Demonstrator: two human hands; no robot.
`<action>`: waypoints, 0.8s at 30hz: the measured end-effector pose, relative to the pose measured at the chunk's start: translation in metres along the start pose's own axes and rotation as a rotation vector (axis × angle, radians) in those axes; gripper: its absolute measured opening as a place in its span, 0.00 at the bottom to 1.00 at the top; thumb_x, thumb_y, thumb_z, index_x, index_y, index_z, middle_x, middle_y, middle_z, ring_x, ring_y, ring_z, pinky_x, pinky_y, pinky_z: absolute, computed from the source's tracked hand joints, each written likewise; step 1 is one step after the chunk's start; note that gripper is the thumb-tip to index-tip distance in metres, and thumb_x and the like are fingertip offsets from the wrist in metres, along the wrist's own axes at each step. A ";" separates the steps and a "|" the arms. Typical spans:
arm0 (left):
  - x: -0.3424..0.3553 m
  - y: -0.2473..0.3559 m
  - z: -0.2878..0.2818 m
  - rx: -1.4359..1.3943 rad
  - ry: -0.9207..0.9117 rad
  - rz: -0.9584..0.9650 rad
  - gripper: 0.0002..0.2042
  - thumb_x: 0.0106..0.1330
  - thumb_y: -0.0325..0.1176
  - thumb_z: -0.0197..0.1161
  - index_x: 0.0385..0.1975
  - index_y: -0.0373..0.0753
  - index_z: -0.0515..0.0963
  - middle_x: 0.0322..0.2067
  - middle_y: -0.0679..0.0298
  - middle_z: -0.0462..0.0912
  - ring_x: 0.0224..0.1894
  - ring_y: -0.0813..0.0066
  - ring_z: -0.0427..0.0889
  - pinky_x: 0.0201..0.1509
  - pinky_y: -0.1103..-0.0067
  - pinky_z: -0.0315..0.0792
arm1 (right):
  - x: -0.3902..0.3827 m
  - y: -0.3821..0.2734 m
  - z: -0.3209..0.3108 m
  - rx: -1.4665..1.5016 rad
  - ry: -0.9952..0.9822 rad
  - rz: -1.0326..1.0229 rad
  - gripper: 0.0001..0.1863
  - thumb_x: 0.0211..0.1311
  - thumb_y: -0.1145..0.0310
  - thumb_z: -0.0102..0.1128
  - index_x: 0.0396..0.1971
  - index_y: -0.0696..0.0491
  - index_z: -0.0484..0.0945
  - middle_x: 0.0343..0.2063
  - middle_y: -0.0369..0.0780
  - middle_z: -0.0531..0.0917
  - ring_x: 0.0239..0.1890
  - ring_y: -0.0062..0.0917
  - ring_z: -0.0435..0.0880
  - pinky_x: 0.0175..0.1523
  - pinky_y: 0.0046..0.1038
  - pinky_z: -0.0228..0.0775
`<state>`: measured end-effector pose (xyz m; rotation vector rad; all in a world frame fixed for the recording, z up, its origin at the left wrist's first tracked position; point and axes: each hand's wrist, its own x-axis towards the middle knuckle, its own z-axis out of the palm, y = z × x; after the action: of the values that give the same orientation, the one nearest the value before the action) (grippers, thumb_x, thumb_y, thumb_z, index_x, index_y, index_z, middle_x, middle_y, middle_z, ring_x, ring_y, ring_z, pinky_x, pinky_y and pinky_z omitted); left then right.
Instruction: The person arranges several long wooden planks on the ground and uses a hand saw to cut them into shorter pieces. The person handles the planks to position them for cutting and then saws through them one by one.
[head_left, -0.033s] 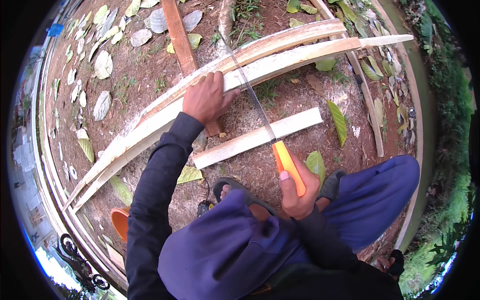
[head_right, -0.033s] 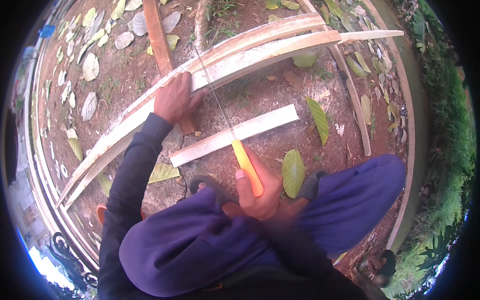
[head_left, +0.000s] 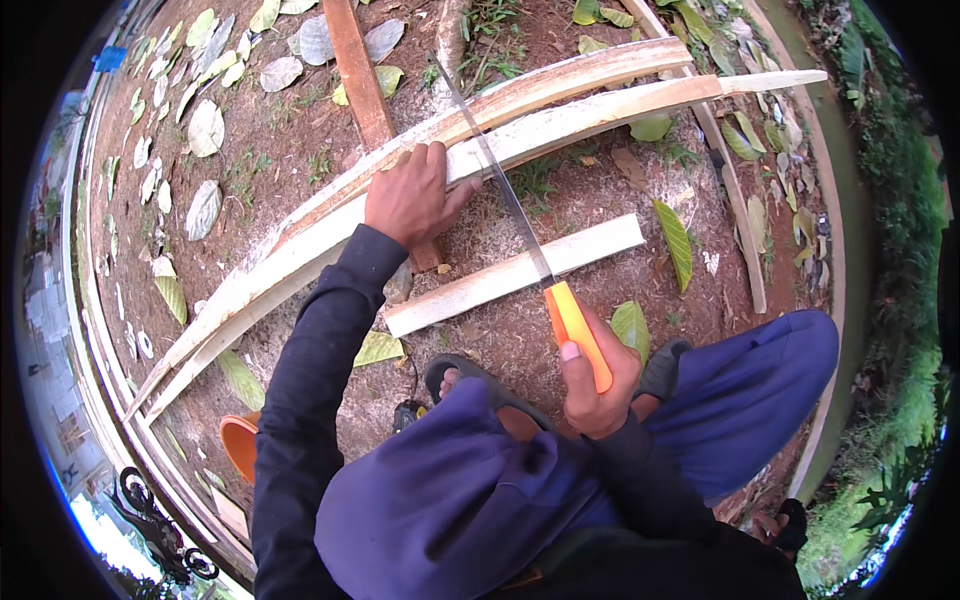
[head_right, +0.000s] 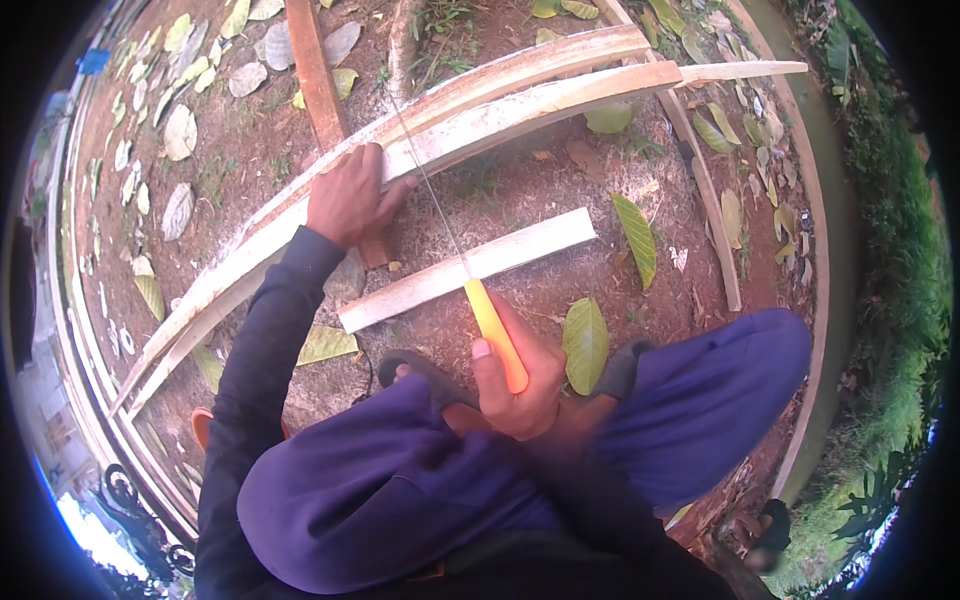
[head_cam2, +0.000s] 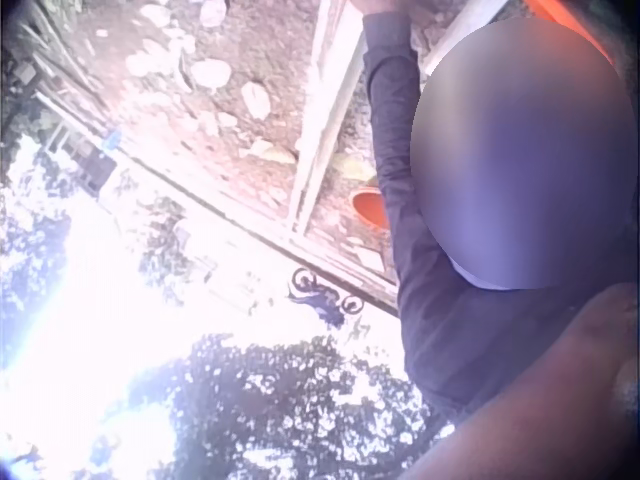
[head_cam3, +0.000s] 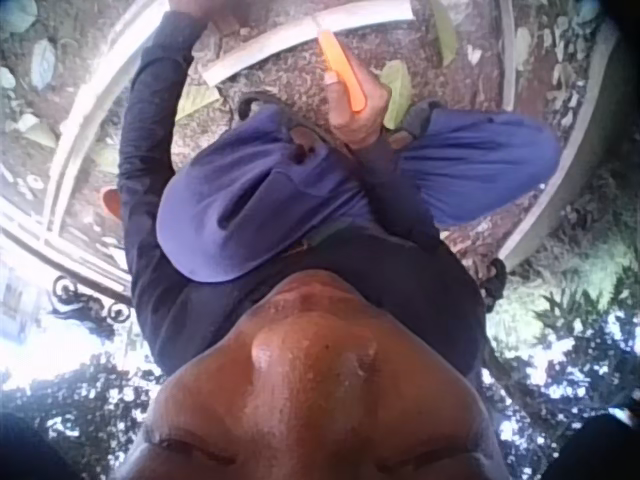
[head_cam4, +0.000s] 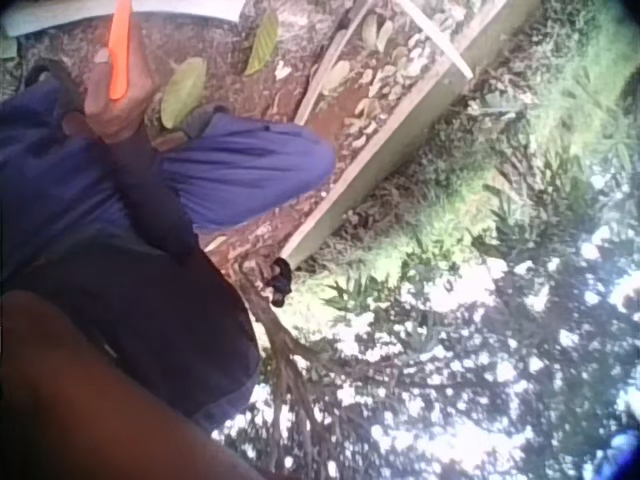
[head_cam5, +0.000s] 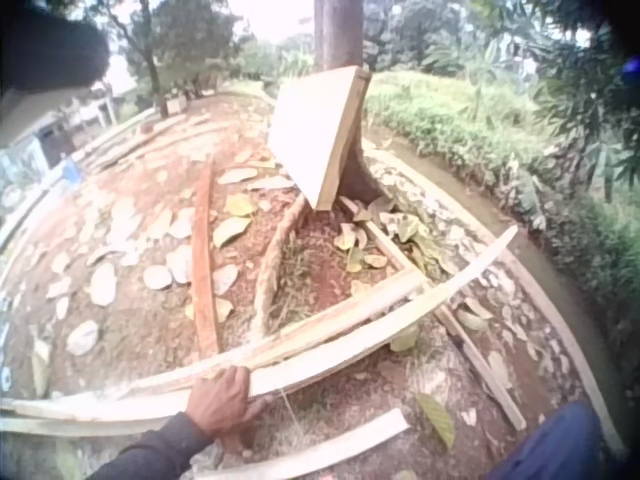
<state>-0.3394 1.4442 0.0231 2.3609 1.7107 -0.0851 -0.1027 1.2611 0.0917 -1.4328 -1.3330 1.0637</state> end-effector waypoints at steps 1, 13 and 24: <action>-0.005 0.002 0.000 -0.009 -0.009 -0.002 0.30 0.74 0.63 0.52 0.40 0.35 0.68 0.36 0.49 0.81 0.35 0.48 0.86 0.37 0.56 0.76 | -0.004 0.003 0.000 0.000 0.008 -0.011 0.25 0.61 0.72 0.58 0.58 0.67 0.78 0.37 0.54 0.87 0.31 0.36 0.90 0.38 0.33 0.78; 0.000 -0.006 0.007 0.021 0.108 0.023 0.26 0.75 0.59 0.56 0.42 0.35 0.72 0.36 0.52 0.82 0.38 0.50 0.87 0.38 0.59 0.79 | -0.001 0.012 0.001 0.033 -0.007 0.023 0.25 0.63 0.72 0.59 0.59 0.67 0.77 0.39 0.52 0.87 0.34 0.33 0.89 0.40 0.31 0.78; 0.022 -0.024 -0.002 -0.056 0.004 0.038 0.26 0.77 0.57 0.52 0.39 0.33 0.69 0.33 0.42 0.84 0.36 0.40 0.85 0.41 0.53 0.78 | 0.003 0.012 0.017 0.029 0.002 0.010 0.26 0.64 0.70 0.60 0.59 0.69 0.76 0.45 0.58 0.87 0.45 0.41 0.91 0.47 0.34 0.81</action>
<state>-0.3552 1.4717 0.0176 2.3534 1.6469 -0.0253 -0.1161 1.2649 0.0762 -1.4199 -1.3054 1.0835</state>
